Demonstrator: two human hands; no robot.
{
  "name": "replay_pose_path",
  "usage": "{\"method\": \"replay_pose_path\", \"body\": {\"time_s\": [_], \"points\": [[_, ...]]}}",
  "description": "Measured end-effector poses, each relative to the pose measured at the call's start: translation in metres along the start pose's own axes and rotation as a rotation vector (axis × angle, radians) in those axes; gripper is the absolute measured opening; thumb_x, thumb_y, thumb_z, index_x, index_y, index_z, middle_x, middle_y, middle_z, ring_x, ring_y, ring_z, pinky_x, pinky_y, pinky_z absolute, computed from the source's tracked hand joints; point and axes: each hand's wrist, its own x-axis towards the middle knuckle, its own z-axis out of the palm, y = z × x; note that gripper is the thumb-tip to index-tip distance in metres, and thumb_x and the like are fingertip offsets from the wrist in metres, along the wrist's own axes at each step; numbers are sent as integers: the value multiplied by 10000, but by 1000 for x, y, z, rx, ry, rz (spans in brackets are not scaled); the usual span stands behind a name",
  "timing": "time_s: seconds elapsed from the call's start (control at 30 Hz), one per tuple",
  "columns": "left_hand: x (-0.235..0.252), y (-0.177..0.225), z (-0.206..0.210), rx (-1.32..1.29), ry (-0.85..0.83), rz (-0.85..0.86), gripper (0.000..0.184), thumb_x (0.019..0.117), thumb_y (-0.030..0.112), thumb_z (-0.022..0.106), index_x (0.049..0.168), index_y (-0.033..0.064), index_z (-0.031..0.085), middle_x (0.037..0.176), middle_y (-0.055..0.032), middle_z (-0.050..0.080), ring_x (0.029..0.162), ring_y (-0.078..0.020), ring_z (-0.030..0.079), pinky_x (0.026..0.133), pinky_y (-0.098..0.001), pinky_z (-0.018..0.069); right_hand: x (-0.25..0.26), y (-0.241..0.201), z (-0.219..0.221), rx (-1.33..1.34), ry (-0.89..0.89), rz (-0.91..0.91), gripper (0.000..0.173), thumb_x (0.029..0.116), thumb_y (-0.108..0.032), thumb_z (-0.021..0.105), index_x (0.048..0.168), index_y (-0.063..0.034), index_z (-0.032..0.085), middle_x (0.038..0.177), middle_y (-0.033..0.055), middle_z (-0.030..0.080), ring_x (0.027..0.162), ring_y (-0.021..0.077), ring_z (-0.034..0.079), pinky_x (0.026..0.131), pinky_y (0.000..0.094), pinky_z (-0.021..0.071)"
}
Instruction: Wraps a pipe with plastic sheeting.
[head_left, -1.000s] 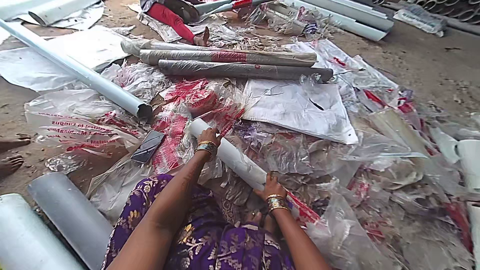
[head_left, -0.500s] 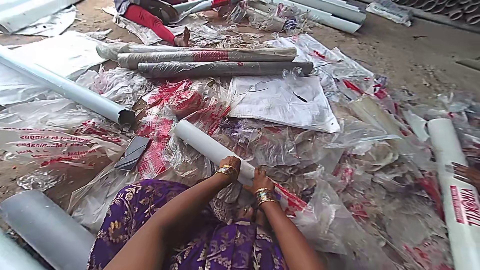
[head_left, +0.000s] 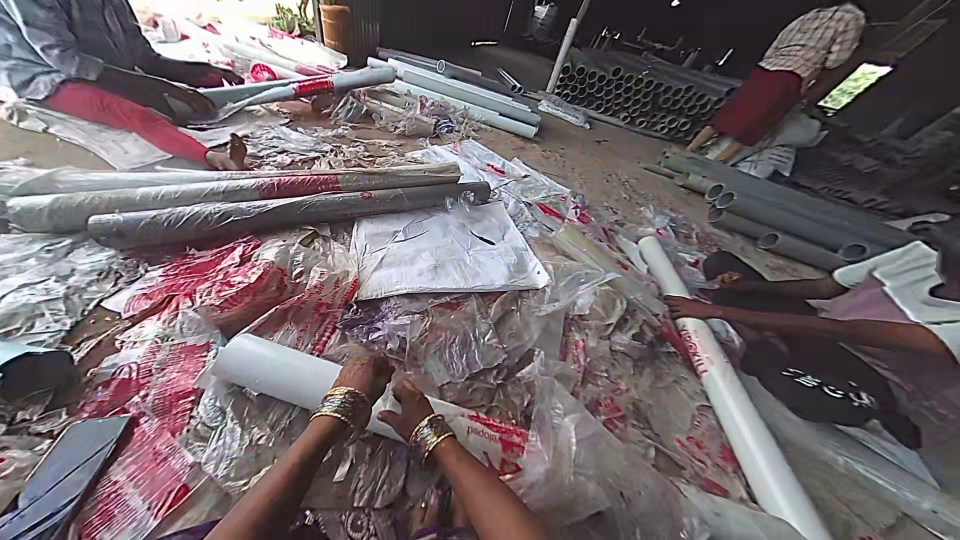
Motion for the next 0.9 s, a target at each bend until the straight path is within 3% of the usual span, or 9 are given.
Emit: {"method": "replay_pose_path", "body": {"time_s": [0.13, 0.27, 0.33, 0.4, 0.47, 0.5, 0.63, 0.83, 0.9], "points": [[3, -24, 3, -80, 95, 9, 285, 1045, 139, 570, 1261, -12, 678, 1251, -251, 685, 1240, -426, 621, 1081, -616, 434, 10, 7, 14, -22, 17, -1, 372, 988, -161, 686, 1310, 26, 660, 1495, 235, 513, 1276, 362, 605, 1084, 510, 488], [10, -53, 16, -29, 169, 23, 574, 844, -98, 696, 1391, 47, 603, 1412, -307, 549, 1334, -519, 504, 1068, -657, 432, 7, 24, 14, 211, 131, -101, 314, 964, -76, 699, 1194, 138, 682, 1383, 314, 590, 1285, 381, 595, 1144, 456, 433], [15, -64, 30, 107, 60, 56, 786, 820, 69, 836, 1526, 125, 495, 1619, -282, 335, 1501, -532, 270, 1156, -696, 300, 9, 30, 14, 281, 142, -129, 316, 974, -65, 679, 1213, 142, 671, 1340, 313, 626, 1260, 375, 621, 1139, 452, 443], [21, -70, 51, 217, -55, 60, 1011, 786, 340, 904, 1622, 226, 347, 1712, -236, 132, 1559, -539, 42, 1193, -753, 89, 6, 29, 10, 305, 104, -70, 321, 1008, -106, 649, 1234, 121, 662, 1235, 285, 684, 1104, 337, 687, 1025, 452, 511], [27, -75, 73, 254, -28, 73, 1133, 704, 491, 928, 1632, 272, 315, 1716, -231, 121, 1548, -568, -45, 1150, -808, -20, 5, 25, 2, 329, 35, 52, 339, 1059, -183, 591, 1230, 106, 629, 1086, 257, 676, 837, 293, 660, 812, 451, 549], [30, -76, 80, 252, 3, 75, 1146, 679, 508, 935, 1625, 278, 331, 1710, -232, 149, 1544, -575, -45, 1136, -821, -34, 5, 21, -1, 337, 13, 97, 358, 1072, -202, 572, 1226, 119, 616, 1065, 275, 658, 822, 318, 644, 812, 476, 540], [29, -73, 77, 235, -33, 47, 1008, 809, 553, 829, 1630, 262, 322, 1716, -192, 166, 1559, -540, -55, 1146, -807, -47, 17, 11, 4, 316, 33, 135, 375, 1089, -192, 525, 1241, 131, 639, 1190, 291, 698, 1127, 374, 679, 1055, 509, 481], [26, -69, 71, 227, -63, 3, 878, 873, 535, 778, 1588, 183, 410, 1730, -119, 170, 1581, -473, -66, 1168, -774, -60, 17, -30, 0, -135, -69, 293, 400, 1109, -266, 449, 1356, -2, 620, 1403, 240, 613, 1312, 396, 594, 1056, 600, 482], [26, -67, 67, 201, -45, 25, 868, 868, 512, 791, 1593, 230, 405, 1724, -125, 188, 1578, -485, -54, 1158, -789, -53, 6, -25, -12, -213, -72, 304, 411, 1105, -271, 452, 1371, 1, 605, 1414, 246, 602, 1312, 406, 590, 1054, 608, 478]]}}
